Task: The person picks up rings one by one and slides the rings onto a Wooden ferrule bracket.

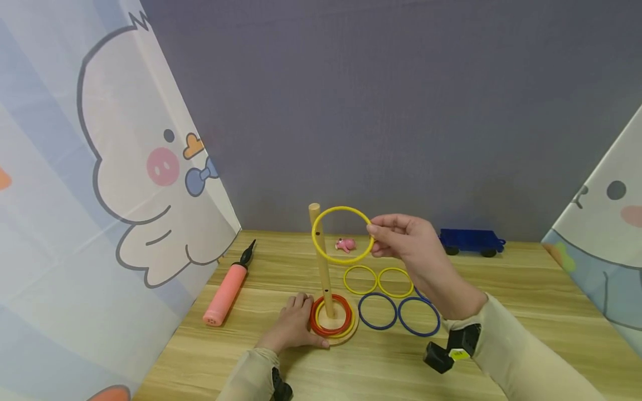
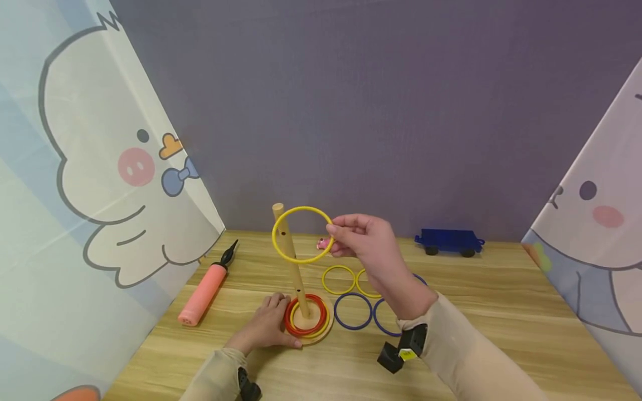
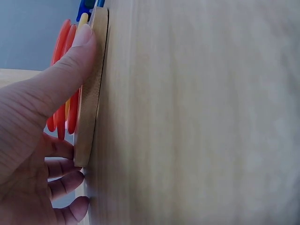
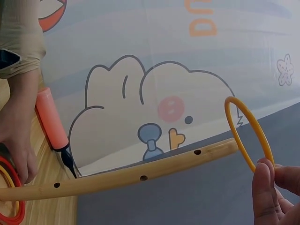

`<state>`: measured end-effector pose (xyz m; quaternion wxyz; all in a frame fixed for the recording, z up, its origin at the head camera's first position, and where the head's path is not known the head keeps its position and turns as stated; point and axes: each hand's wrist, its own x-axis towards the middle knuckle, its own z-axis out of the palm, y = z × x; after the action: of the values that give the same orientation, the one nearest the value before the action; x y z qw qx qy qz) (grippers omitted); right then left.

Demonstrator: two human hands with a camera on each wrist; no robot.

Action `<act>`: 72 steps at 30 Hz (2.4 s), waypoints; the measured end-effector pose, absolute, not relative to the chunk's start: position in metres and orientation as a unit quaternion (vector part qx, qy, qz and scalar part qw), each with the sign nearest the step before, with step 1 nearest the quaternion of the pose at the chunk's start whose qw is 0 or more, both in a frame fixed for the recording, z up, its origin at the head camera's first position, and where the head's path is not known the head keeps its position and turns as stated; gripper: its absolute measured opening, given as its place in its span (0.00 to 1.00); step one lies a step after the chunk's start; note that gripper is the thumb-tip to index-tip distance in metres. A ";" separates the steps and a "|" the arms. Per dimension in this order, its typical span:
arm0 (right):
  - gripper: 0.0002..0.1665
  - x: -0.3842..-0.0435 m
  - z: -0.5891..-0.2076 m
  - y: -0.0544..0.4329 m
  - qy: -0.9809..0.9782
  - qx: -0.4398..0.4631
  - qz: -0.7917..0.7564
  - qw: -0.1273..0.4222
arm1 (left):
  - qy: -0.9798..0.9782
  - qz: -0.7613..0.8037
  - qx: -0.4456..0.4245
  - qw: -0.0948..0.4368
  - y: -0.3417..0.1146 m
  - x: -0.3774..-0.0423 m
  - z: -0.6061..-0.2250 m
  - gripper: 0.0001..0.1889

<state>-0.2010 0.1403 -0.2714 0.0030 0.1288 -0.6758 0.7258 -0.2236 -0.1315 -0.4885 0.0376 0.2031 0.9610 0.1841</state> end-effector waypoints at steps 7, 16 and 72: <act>0.19 -0.203 -0.265 0.128 -0.662 0.139 0.736 0.005 | 0.960 0.189 0.205 0.039 -0.133 -0.222 -0.488 0.62; 0.18 -0.207 -0.260 0.117 -0.646 0.142 0.750 0.016 | 0.960 0.185 0.208 0.041 -0.133 -0.223 -0.488 0.61; 0.16 -0.223 -0.401 0.109 -0.668 0.018 0.739 -0.082 | 0.960 0.190 0.202 0.044 -0.132 -0.225 -0.489 0.60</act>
<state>-0.2232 0.1089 -0.4007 -0.0818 0.0175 -0.6681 0.7394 -0.2250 -0.1325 -0.4888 0.0444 0.2016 0.9598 0.1903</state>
